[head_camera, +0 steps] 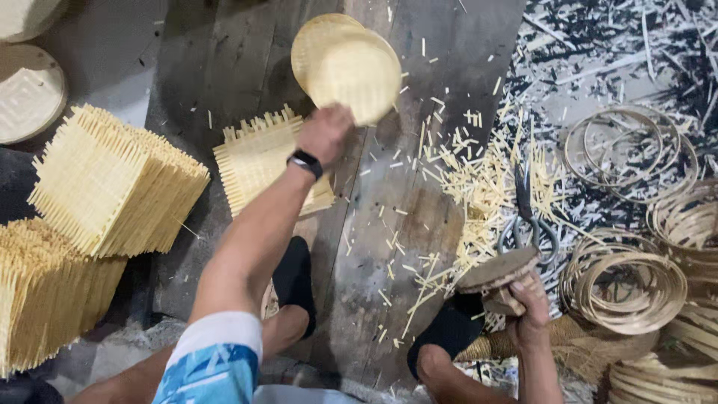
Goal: The person sits on the floor and repeatedly trims the edges of small round bamboo baskets using shears. They place each finished basket aside and pick up a new one from a stack to continue the trimming process.
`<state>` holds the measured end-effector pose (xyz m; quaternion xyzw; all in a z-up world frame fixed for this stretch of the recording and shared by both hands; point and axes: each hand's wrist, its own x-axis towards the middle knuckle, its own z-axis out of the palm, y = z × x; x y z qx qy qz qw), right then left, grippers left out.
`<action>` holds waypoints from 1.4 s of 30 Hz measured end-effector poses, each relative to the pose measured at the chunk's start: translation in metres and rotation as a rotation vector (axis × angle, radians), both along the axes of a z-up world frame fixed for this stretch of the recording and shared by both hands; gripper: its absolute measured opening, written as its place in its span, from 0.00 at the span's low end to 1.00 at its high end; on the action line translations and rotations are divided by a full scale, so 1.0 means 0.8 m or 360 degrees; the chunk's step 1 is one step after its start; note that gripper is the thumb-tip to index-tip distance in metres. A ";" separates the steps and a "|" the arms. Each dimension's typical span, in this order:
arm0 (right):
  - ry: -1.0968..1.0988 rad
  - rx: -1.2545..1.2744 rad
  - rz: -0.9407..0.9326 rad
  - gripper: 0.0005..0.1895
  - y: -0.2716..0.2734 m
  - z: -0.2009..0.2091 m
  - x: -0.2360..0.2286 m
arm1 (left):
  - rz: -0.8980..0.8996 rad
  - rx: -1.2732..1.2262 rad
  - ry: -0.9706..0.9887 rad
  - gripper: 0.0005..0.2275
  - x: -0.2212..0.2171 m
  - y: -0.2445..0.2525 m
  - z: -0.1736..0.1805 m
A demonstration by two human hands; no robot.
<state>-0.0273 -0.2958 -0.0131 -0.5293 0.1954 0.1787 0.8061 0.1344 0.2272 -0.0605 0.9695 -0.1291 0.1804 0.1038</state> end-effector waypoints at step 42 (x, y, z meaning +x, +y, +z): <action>0.0450 -0.0252 0.0353 0.20 0.119 -0.053 0.033 | 0.0677 0.0036 0.0800 0.38 -0.193 0.064 0.018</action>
